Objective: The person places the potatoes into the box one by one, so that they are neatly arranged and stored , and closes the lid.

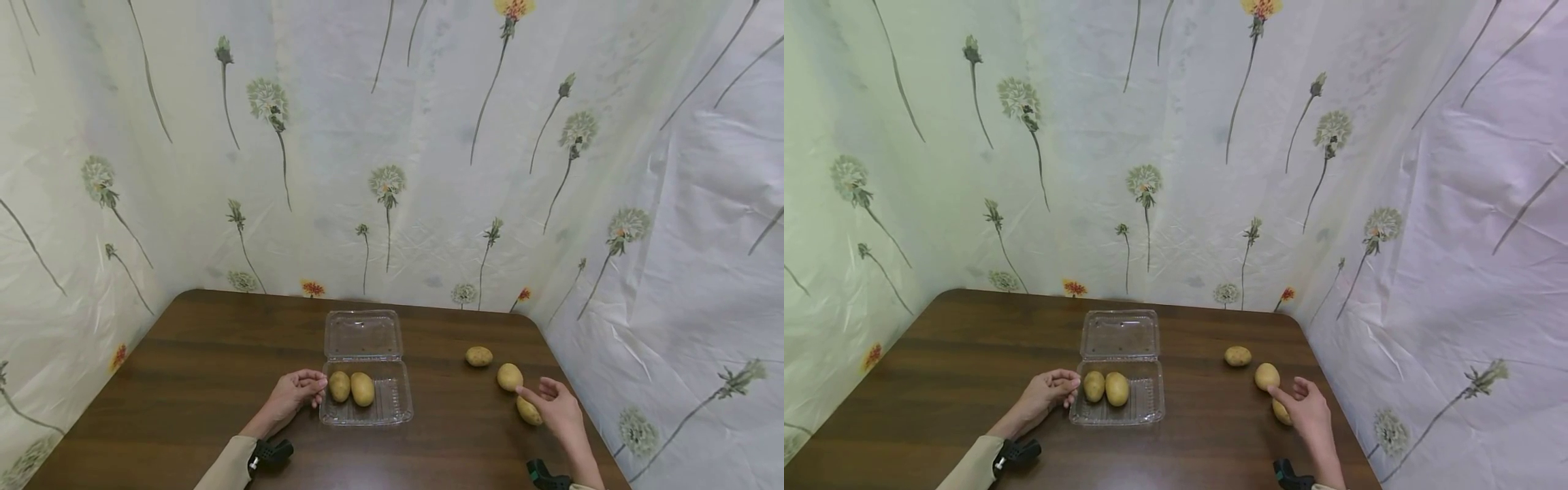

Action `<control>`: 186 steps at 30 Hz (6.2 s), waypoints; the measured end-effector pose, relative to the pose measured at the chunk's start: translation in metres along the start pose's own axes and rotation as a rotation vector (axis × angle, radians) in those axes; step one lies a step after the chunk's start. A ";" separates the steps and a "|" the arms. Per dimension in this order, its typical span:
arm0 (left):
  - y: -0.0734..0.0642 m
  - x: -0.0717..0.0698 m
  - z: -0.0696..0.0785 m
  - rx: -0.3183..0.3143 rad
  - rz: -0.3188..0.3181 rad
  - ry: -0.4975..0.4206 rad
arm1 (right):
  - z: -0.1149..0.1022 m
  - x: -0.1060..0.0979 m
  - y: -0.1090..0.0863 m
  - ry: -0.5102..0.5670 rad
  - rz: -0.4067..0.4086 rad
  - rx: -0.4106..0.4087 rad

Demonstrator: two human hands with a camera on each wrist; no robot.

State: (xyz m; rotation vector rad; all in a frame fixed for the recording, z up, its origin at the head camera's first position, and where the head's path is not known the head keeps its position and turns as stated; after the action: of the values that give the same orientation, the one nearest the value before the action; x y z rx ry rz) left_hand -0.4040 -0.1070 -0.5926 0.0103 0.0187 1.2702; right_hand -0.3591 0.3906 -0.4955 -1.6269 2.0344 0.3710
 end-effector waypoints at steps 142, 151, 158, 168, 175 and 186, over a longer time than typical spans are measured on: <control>-0.002 0.000 0.002 -0.001 -0.001 -0.018 | -0.004 0.051 0.011 -0.050 0.051 0.027; -0.001 0.000 0.000 0.011 -0.004 -0.014 | -0.013 0.062 0.012 -0.033 0.038 0.005; -0.001 0.000 0.000 0.011 -0.009 -0.010 | -0.025 0.069 0.010 -0.024 0.035 -0.018; -0.001 -0.001 0.002 -0.009 0.003 -0.003 | -0.044 0.084 0.008 0.009 0.003 -0.063; 0.000 -0.002 -0.001 -0.016 0.018 -0.002 | -0.055 0.098 0.007 0.002 -0.010 -0.089; -0.002 0.000 0.002 0.005 0.005 -0.014 | -0.065 0.117 0.006 0.000 -0.019 -0.097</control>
State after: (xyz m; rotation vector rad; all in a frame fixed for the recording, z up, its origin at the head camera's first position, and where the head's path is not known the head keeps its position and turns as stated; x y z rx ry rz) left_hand -0.4023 -0.1078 -0.5902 0.0238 0.0101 1.2753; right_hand -0.3969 0.2625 -0.5052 -1.7028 2.0276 0.4696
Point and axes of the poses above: each hand's wrist, its own y-axis towards the middle knuckle, its own x-axis out of the palm, z = x × y, the point moved 10 cm from there along y, towards the middle knuckle, and after that the axes turned 11 degrees about y, right-handed, at the moved point
